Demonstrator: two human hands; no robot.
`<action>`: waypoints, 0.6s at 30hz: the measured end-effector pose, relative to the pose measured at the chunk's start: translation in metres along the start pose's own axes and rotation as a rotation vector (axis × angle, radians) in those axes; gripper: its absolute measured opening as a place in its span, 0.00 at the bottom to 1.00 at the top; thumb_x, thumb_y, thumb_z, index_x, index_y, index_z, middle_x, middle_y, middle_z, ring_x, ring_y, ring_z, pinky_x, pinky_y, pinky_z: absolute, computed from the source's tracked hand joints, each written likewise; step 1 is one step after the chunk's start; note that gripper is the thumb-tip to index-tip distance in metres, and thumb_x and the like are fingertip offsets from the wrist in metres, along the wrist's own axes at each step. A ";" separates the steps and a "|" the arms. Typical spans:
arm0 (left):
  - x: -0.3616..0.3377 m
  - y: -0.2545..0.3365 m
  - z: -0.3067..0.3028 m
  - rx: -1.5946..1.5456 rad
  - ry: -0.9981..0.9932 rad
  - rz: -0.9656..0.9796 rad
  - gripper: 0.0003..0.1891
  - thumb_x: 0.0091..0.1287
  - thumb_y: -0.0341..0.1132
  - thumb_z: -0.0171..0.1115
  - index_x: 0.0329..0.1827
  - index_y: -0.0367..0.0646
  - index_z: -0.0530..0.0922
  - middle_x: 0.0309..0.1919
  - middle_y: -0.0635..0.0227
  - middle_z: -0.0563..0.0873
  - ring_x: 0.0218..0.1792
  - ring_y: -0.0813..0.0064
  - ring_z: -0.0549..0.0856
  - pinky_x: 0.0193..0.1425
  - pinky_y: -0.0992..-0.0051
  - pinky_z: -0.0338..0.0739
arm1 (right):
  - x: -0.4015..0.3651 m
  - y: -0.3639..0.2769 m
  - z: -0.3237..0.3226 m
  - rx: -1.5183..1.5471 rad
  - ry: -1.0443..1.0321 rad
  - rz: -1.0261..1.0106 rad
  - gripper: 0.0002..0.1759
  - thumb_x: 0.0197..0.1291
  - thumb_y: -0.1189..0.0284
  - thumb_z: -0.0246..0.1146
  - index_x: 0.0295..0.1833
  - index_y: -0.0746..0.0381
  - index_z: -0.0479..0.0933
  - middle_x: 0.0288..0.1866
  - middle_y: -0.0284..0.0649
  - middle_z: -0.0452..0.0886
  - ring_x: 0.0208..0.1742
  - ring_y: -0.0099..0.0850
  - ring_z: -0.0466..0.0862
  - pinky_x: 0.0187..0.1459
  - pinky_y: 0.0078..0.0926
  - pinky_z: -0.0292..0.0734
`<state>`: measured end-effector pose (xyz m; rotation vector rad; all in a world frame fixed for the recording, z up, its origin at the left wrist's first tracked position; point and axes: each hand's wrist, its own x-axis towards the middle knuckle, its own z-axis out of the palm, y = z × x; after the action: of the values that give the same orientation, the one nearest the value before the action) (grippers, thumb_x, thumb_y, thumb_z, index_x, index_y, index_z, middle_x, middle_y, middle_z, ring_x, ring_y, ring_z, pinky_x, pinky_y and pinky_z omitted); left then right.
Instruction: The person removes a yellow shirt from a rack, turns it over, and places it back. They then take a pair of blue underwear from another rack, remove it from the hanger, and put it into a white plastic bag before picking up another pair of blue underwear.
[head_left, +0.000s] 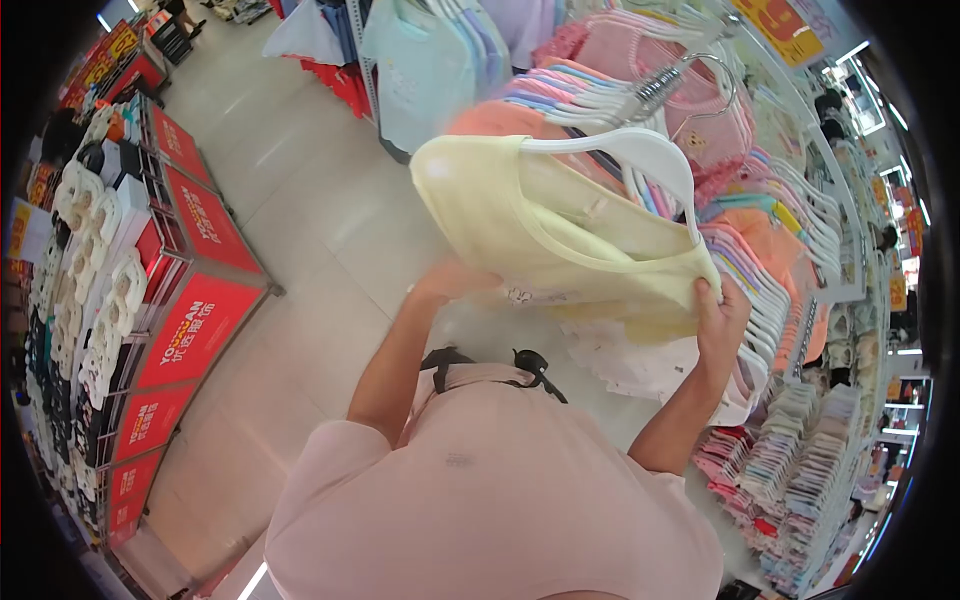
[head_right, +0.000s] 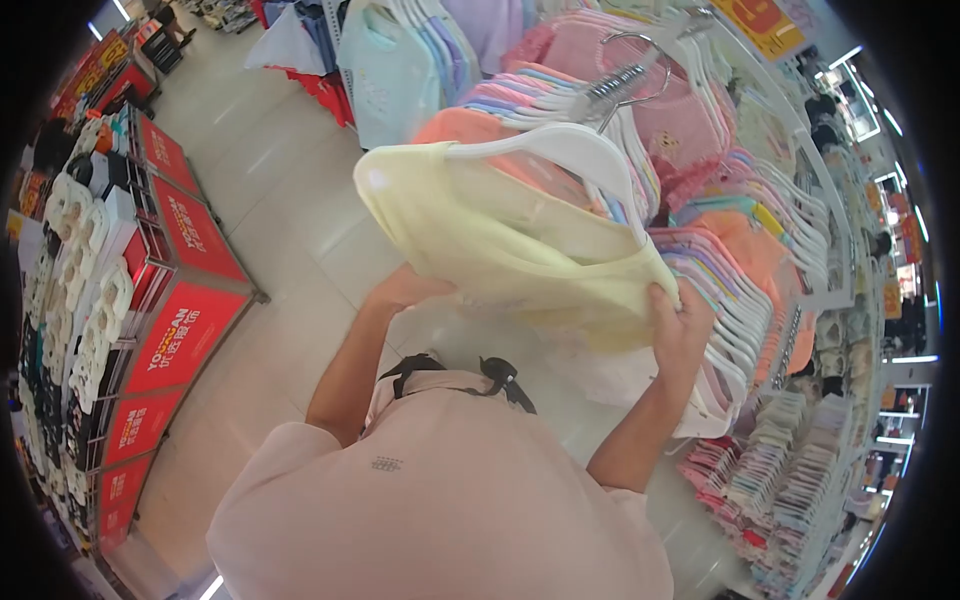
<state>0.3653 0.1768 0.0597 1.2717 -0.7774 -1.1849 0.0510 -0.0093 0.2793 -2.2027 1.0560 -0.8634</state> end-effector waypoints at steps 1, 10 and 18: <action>0.000 -0.007 -0.005 0.010 0.064 0.020 0.29 0.63 0.33 0.70 0.68 0.35 0.74 0.56 0.60 0.85 0.58 0.69 0.82 0.61 0.68 0.78 | 0.006 -0.001 0.007 -0.010 0.001 -0.012 0.11 0.61 0.74 0.66 0.44 0.71 0.82 0.30 0.32 0.79 0.34 0.20 0.74 0.38 0.22 0.70; -0.040 -0.004 -0.076 -0.178 0.324 -0.075 0.27 0.67 0.35 0.66 0.68 0.32 0.73 0.55 0.58 0.85 0.55 0.69 0.84 0.57 0.69 0.79 | 0.052 -0.035 0.081 0.154 0.113 -0.023 0.13 0.67 0.69 0.65 0.44 0.70 0.82 0.30 0.31 0.79 0.33 0.19 0.73 0.37 0.24 0.70; -0.064 0.001 -0.115 -0.577 0.658 -0.101 0.27 0.74 0.37 0.57 0.73 0.33 0.66 0.65 0.57 0.79 0.62 0.65 0.81 0.65 0.64 0.77 | 0.099 -0.061 0.143 0.253 -0.081 -0.051 0.13 0.67 0.71 0.65 0.46 0.71 0.82 0.32 0.30 0.80 0.35 0.18 0.74 0.38 0.21 0.71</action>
<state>0.4564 0.2713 0.0501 1.1064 0.1135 -0.8857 0.2330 -0.0292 0.2603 -2.0406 0.8081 -0.8714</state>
